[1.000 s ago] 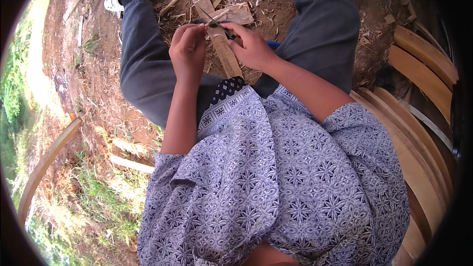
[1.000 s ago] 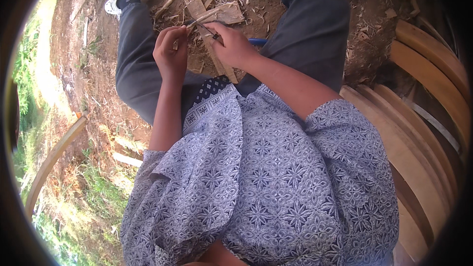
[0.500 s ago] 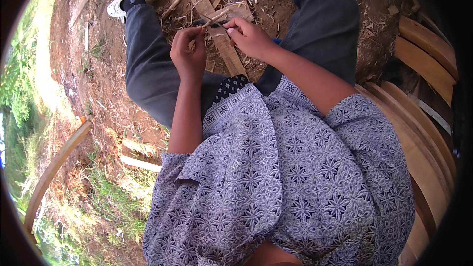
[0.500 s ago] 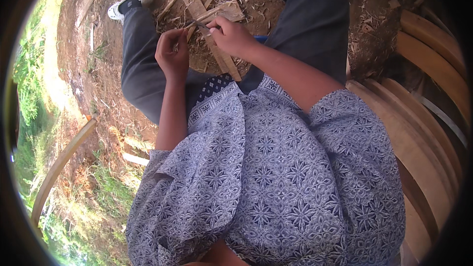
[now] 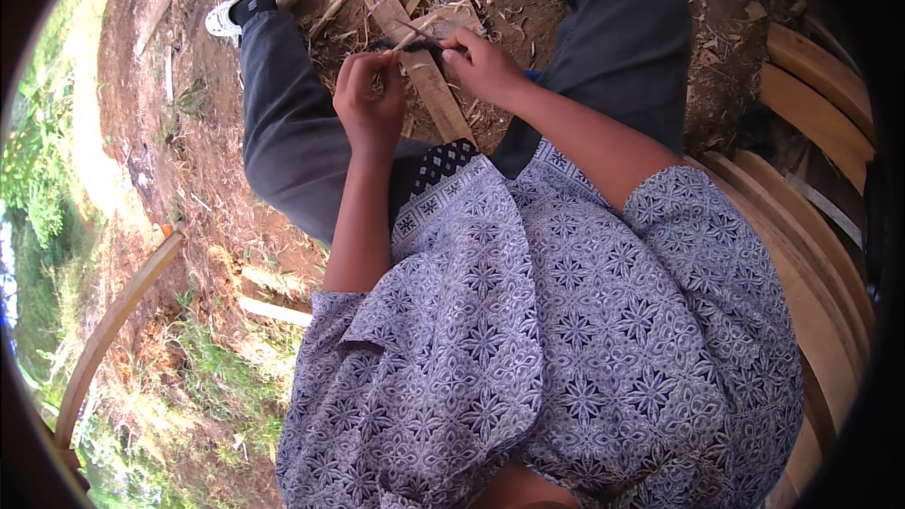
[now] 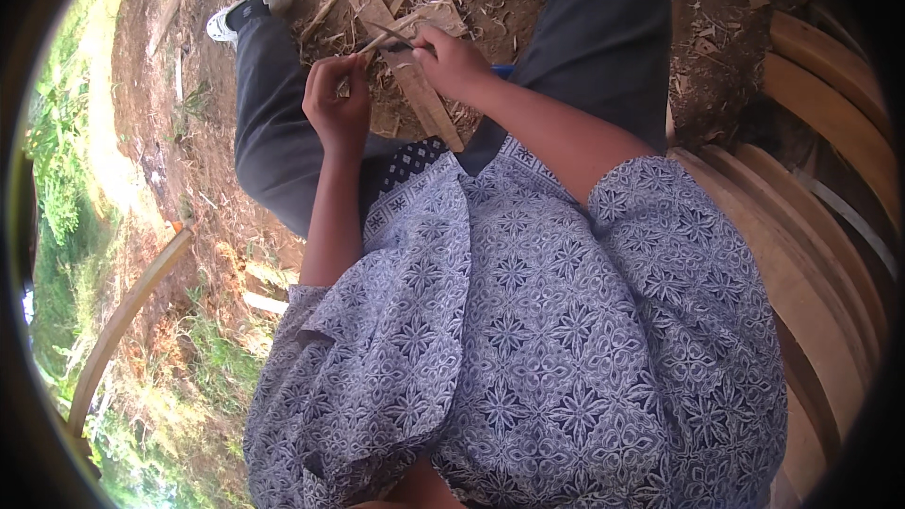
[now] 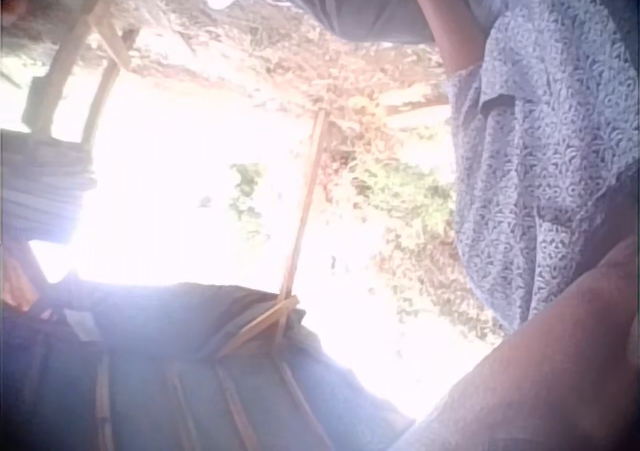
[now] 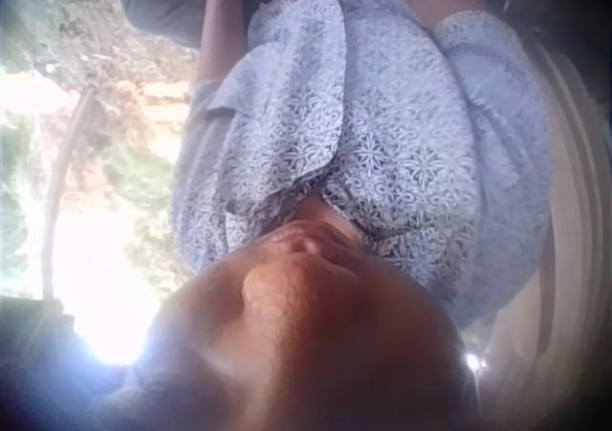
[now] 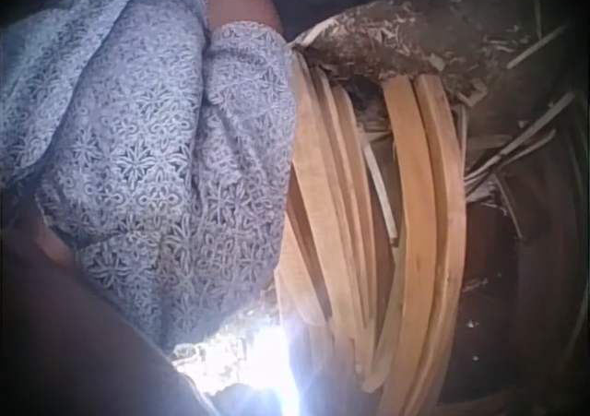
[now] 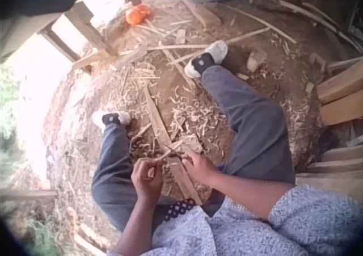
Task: The person sits on the ground and uses a knife to carve a small piece of wood held in their left hand. They repeatedly shave thin strips from the wood, creating a pile of shavings on the ground.
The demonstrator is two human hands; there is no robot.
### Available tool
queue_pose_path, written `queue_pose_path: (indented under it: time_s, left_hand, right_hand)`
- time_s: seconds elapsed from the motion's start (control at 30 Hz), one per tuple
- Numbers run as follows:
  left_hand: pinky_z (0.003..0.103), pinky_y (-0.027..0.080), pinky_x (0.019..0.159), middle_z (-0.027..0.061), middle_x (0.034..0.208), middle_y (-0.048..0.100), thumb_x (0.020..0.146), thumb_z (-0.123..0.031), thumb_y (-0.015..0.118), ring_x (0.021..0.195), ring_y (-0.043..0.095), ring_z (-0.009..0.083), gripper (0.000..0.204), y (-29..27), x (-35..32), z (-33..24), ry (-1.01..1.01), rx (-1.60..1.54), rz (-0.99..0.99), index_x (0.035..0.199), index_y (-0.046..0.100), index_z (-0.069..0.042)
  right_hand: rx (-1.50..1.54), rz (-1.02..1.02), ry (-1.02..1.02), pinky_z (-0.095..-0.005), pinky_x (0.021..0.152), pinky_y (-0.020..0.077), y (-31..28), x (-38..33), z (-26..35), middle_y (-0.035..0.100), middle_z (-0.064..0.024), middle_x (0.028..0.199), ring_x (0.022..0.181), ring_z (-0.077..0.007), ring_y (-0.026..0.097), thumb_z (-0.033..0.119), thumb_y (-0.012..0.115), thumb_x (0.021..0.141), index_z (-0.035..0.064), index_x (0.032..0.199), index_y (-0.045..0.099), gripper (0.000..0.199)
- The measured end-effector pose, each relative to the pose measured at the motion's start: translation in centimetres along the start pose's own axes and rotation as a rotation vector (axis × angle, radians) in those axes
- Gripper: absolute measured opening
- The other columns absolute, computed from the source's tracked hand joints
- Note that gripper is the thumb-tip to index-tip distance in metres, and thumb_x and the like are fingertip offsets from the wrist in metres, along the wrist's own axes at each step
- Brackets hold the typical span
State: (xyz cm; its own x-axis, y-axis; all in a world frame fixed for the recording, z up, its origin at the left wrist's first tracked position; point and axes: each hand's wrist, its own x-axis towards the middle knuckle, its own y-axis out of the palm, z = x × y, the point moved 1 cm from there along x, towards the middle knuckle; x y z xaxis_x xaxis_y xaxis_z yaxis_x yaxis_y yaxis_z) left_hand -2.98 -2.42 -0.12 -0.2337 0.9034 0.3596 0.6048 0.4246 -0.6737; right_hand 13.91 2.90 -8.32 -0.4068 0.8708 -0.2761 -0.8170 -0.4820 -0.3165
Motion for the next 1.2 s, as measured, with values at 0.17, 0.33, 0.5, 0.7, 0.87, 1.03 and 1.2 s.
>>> queue_pose_path:
  time_s: [0.17,0.33,0.5,0.7,0.87,1.03,1.2]
  left_hand:
    - [0.032,0.056,0.071,0.0114,0.088,0.07,0.085,0.004,0.076,0.079,0.072,0.0226,0.01,0.1,0.6,0.3,-0.043,-0.036,-0.022,0.088,0.067,0.0]
    - [0.031,0.057,0.073,0.0116,0.09,0.071,0.084,0.004,0.075,0.08,0.072,0.0216,0.009,-0.1,0.6,0.5,-0.005,-0.049,-0.037,0.087,0.067,0.001]
    - [0.033,0.057,0.072,0.0114,0.091,0.071,0.082,0.003,0.077,0.08,0.072,0.0233,0.012,-0.3,0.0,0.7,0.033,-0.036,-0.001,0.088,0.068,-0.001]
    - [0.035,0.057,0.069,0.0097,0.091,0.07,0.083,0.001,0.078,0.079,0.071,0.0267,0.013,-0.1,-0.6,0.0,0.12,-0.016,0.117,0.09,0.069,-0.004]
    - [0.038,0.056,0.068,0.007,0.096,0.067,0.084,-0.006,0.075,0.08,0.069,0.028,0.013,0.8,-1.4,-0.4,0.224,-0.028,0.246,0.095,0.068,-0.009]
    - [0.037,0.057,0.069,0.0058,0.096,0.066,0.081,-0.007,0.074,0.083,0.069,0.0264,0.018,1.2,-1.7,-1.0,0.32,0.01,0.311,0.098,0.067,-0.01]
    - [0.037,0.058,0.071,0.0052,0.095,0.065,0.081,-0.009,0.071,0.084,0.069,0.0259,0.018,1.0,-1.9,-1.4,0.326,0.007,0.333,0.098,0.066,-0.009]
  right_hand:
    - [0.003,-0.054,-0.019,-0.0369,0.067,0.0507,0.6,0.9,-1.7,0.068,-0.0075,0.079,0.071,-0.0188,0.065,0.029,0.062,0.1,0.0092,0.117,0.064,0.026]
    - [0.126,0.083,0.033,-0.0306,0.06,0.0453,-0.1,-0.6,2.0,0.064,-0.004,0.073,0.063,-0.0096,0.057,0.027,0.061,0.103,0.0068,0.118,0.063,0.025]
    - [0.265,0.22,0.017,-0.0254,0.056,0.0428,-0.3,-1.1,2.3,0.064,-0.0014,0.074,0.063,-0.0056,0.056,0.021,0.059,0.105,0.0053,0.12,0.058,0.022]
    - [0.228,0.2,0.095,-0.026,0.056,0.0455,-0.3,-0.4,0.3,0.065,-0.0009,0.078,0.064,-0.0065,0.057,0.026,0.063,0.104,0.0054,0.112,0.059,0.022]
    - [0.146,0.148,0.105,-0.0259,0.054,0.0434,-1.8,-0.8,0.7,0.062,0.0,0.073,0.063,-0.0064,0.055,0.032,0.066,0.102,0.0055,0.101,0.061,0.027]
    - [0.012,0.253,0.146,-0.0269,0.052,0.0382,-4.3,-1.2,2.7,0.057,0.0023,0.069,0.061,-0.0052,0.05,0.033,0.067,0.102,0.0057,0.097,0.059,0.028]
    - [-0.15,0.357,0.149,-0.0273,0.054,0.0371,-6.2,-0.5,2.9,0.056,0.0022,0.068,0.062,-0.0049,0.049,0.033,0.067,0.101,0.0059,0.098,0.059,0.029]
